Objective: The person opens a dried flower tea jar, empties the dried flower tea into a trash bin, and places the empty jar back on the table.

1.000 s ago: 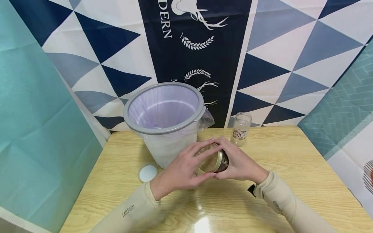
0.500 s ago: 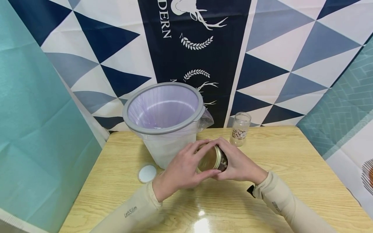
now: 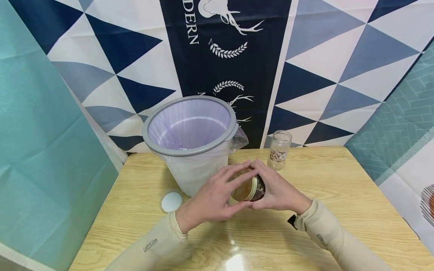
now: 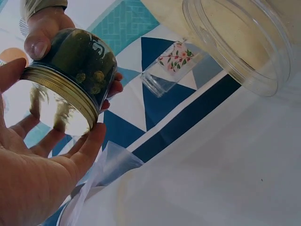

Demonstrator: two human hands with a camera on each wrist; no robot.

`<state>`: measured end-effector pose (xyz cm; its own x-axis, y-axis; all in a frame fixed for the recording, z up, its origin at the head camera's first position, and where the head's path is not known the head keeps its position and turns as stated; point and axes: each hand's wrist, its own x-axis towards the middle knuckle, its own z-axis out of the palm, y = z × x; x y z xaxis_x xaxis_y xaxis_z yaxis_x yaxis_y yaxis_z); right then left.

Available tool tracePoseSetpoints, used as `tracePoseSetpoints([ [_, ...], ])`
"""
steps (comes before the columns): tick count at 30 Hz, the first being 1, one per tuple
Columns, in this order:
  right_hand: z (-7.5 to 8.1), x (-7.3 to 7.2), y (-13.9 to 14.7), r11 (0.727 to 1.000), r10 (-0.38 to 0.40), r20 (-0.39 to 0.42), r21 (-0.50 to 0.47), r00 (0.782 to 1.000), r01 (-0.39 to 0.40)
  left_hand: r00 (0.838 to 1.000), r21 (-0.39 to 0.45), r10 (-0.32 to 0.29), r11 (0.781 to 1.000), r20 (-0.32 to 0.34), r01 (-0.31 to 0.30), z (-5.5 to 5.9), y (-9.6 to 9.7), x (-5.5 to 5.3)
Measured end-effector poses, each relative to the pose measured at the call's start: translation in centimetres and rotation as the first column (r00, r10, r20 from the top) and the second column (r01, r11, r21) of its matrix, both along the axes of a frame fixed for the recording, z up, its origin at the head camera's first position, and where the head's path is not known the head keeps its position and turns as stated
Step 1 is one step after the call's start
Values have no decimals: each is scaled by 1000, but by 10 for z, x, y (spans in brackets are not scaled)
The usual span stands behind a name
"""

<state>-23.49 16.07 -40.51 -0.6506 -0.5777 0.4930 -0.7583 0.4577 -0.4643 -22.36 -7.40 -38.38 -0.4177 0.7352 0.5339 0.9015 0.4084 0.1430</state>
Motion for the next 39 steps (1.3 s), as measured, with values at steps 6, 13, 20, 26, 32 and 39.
tracePoseSetpoints([
  [6,-3,0,0,1000,11,4,-18,1000,-11,999,27,51,998,-2,-51,-1,2,3],
  [13,0,1,-2,1000,-13,10,-9,1000,13,982,53,185,981,34,-186,0,7,10],
  [20,0,1,-2,1000,-15,2,-3,1000,15,971,41,236,971,-23,-235,-1,9,10],
  [26,1,1,1,1000,5,-13,-3,1000,-5,992,-24,95,995,-89,-97,-3,6,5],
  [32,2,1,2,1000,23,-12,-6,1000,-23,999,-14,29,999,-34,-30,-3,4,3],
  [39,1,0,0,1000,17,8,-23,1000,-17,995,49,95,994,-19,-94,-1,6,5],
])
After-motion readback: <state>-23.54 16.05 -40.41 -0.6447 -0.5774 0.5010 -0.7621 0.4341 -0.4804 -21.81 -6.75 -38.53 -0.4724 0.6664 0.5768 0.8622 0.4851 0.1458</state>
